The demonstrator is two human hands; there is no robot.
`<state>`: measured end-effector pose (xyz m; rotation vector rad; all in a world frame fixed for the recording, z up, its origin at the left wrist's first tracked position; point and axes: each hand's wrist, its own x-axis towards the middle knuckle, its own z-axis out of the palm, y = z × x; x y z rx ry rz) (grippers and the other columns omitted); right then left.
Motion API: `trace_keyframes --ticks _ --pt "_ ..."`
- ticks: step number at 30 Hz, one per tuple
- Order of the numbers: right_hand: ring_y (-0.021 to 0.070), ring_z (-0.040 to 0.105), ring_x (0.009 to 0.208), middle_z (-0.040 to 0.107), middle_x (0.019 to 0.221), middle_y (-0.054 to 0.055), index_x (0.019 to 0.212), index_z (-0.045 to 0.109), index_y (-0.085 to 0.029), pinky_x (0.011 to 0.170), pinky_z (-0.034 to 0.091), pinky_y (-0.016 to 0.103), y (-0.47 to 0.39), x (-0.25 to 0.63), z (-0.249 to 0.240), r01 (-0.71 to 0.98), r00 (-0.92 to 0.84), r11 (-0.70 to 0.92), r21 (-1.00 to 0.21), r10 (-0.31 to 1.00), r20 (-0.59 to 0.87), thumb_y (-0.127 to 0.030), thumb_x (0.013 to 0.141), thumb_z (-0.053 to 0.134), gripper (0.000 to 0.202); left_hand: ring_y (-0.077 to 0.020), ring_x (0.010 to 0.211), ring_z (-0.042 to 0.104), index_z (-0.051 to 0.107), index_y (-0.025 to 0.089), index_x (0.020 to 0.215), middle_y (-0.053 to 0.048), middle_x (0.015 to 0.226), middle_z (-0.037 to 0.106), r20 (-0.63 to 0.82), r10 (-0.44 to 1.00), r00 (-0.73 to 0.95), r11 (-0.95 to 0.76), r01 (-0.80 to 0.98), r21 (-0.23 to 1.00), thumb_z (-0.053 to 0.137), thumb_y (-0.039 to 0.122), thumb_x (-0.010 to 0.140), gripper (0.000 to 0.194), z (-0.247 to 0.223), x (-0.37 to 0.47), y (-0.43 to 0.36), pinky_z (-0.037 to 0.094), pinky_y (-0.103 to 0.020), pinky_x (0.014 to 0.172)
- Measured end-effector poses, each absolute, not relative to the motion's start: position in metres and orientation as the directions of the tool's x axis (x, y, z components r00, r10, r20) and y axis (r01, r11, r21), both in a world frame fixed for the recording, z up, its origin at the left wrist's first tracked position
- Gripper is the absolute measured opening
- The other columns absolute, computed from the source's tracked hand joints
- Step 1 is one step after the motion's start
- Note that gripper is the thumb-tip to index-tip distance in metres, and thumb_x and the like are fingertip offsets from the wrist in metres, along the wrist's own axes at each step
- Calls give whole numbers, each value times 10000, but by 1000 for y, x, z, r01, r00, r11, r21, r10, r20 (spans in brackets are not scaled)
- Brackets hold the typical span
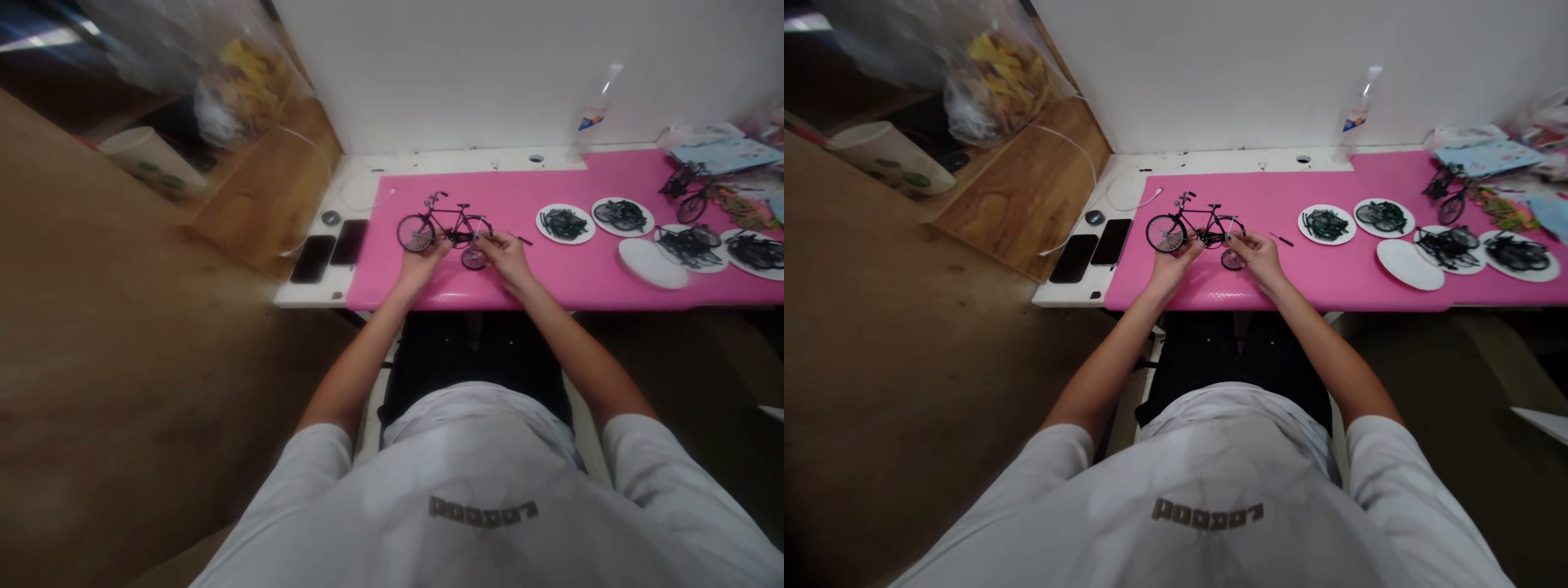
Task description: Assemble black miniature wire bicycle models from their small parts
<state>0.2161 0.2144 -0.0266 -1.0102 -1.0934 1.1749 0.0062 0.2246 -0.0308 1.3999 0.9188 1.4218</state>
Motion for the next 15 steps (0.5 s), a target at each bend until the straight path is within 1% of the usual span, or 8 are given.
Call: trace_keyframes --ticks 2,3,5,7,9,10,12,15 --pt "163 724 770 847 1022 69 1067 835 -235 664 580 298 216 218 -31 -141 46 157 -977 987 152 -661 689 996 592 -328 1291 761 792 224 1213 -137 1340 808 312 950 19 -308 -103 946 935 625 788 602 -35 6 228 556 -567 1218" --pt "183 739 816 847 1036 75 1070 839 -232 724 599 325 217 220 -32 -95 47 190 -977 981 187 -629 733 981 539 -327 1302 756 785 214 1220 -148 1347 803 309 951 -4 -308 -106 946 929 614 802 596 -37 5 230 558 -559 1215" --pt "230 759 924 847 1067 94 1053 848 -225 863 610 396 218 224 -35 75 50 268 -961 961 272 -538 831 930 393 -327 1313 751 772 198 1245 -164 1341 799 299 953 -44 -302 -123 945 922 594 821 599 -41 4 235 566 -540 1201" --pt "274 751 1032 844 1097 109 1021 857 -223 1010 570 475 220 228 -36 325 2 341 -882 932 361 -441 904 860 247 -332 1312 754 771 189 1253 -165 1320 804 285 956 -74 -293 -168 941 929 596 815 618 -43 3 238 573 -525 1183" --pt "307 722 1104 841 1113 107 1028 866 -233 1114 496 536 221 233 -34 543 -130 403 -736 907 401 -393 931 822 192 -334 1298 761 781 185 1234 -157 1295 815 270 958 -98 -286 -230 930 952 613 780 646 -42 2 239 570 -517 1178" --pt "320 705 1129 839 1124 104 1052 870 -237 1142 464 552 222 235 -33 615 -200 432 -660 895 398 -392 929 824 203 -333 1281 769 788 185 1218 -150 1277 822 263 959 -108 -282 -258 924 967 621 756 660 -41 1 239 568 -515 1176" --pt "348 669 1168 832 1170 106 1131 871 -244 1149 439 563 223 240 -32 703 -292 462 -540 880 374 -424 900 860 293 -325 1242 784 799 190 1199 -141 1242 835 247 962 -116 -271 -293 917 995 625 710 683 -39 1 238 567 -513 1174" --pt "388 606 1223 811 1264 127 1248 852 -237 1118 440 558 225 247 -33 784 -318 454 -424 880 353 -489 858 905 468 -320 1227 785 809 189 1186 -141 1225 839 232 965 -125 -261 -310 914 1022 607 674 694 -36 1 237 569 -516 1178"
